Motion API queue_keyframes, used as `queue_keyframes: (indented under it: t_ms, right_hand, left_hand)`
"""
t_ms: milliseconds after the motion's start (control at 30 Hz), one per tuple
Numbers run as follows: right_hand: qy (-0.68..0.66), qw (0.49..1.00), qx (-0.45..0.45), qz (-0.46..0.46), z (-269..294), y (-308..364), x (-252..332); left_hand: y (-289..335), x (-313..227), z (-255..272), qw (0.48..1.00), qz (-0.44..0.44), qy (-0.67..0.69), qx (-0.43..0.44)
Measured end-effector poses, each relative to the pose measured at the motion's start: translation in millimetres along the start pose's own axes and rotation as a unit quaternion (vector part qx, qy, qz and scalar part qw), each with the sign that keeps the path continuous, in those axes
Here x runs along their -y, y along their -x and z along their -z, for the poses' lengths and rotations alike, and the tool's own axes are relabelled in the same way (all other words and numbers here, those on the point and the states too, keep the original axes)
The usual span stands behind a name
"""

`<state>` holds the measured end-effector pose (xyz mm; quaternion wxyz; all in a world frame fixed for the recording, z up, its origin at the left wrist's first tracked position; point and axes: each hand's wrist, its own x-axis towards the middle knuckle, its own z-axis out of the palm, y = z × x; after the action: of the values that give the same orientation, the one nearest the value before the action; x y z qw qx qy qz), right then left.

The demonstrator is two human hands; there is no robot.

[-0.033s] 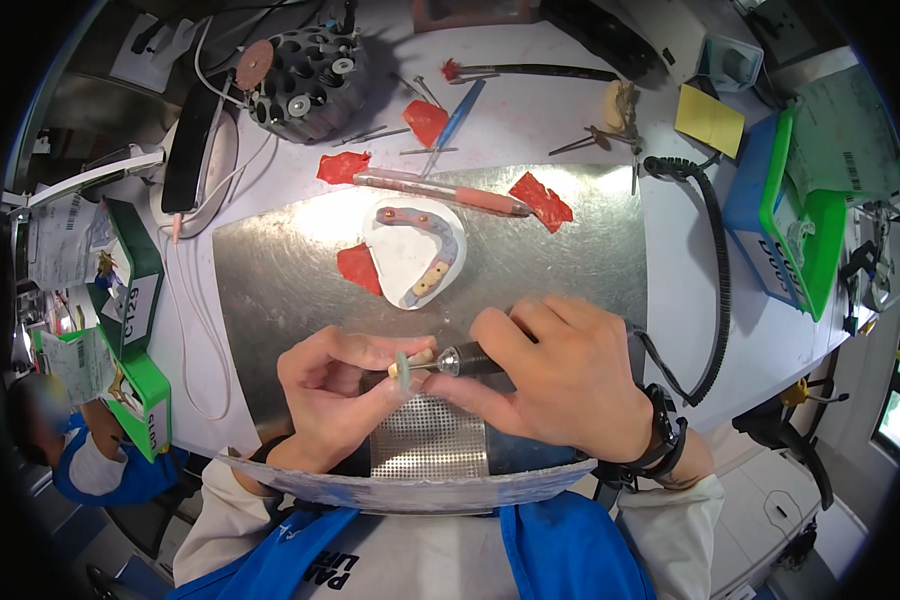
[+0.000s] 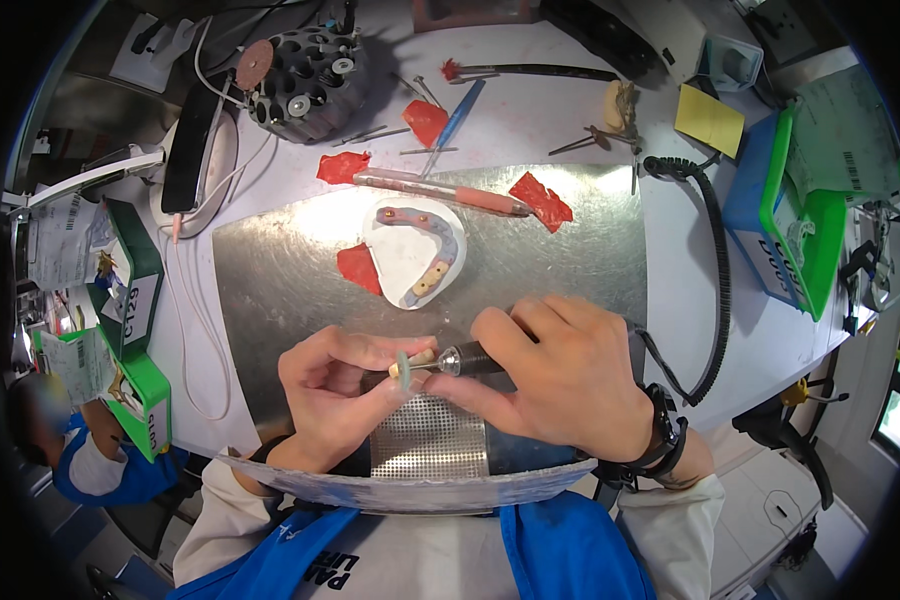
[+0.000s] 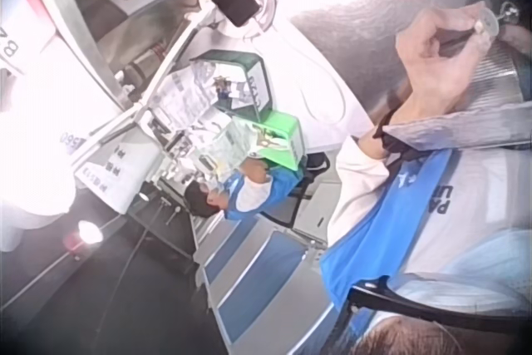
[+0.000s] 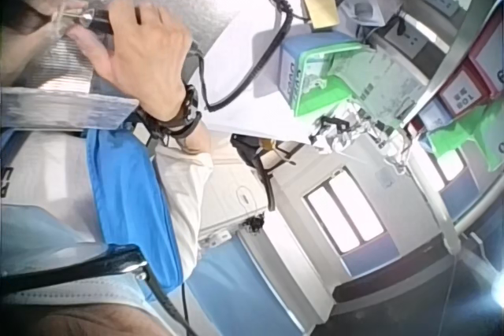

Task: Grinding and polishing a dental mold or prosthetic bridge using a hand-held rotary tool.

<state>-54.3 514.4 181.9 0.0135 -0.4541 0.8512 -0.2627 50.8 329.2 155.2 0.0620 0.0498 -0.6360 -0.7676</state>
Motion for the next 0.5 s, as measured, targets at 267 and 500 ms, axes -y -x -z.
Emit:
queue_keyframes:
  t_ms: [267,500]
  right_hand:
    - [-0.006,1.000,0.000,0.010,0.7,0.3,-0.2]
    - [-0.006,1.000,0.010,0.003,0.9,-0.3,0.1]
  left_hand:
    - [-1.4,0.9,1.6,1.000,-0.011,-0.005,0.017]
    - [-0.5,0.7,2.2,1.000,-0.010,-0.012,0.017]
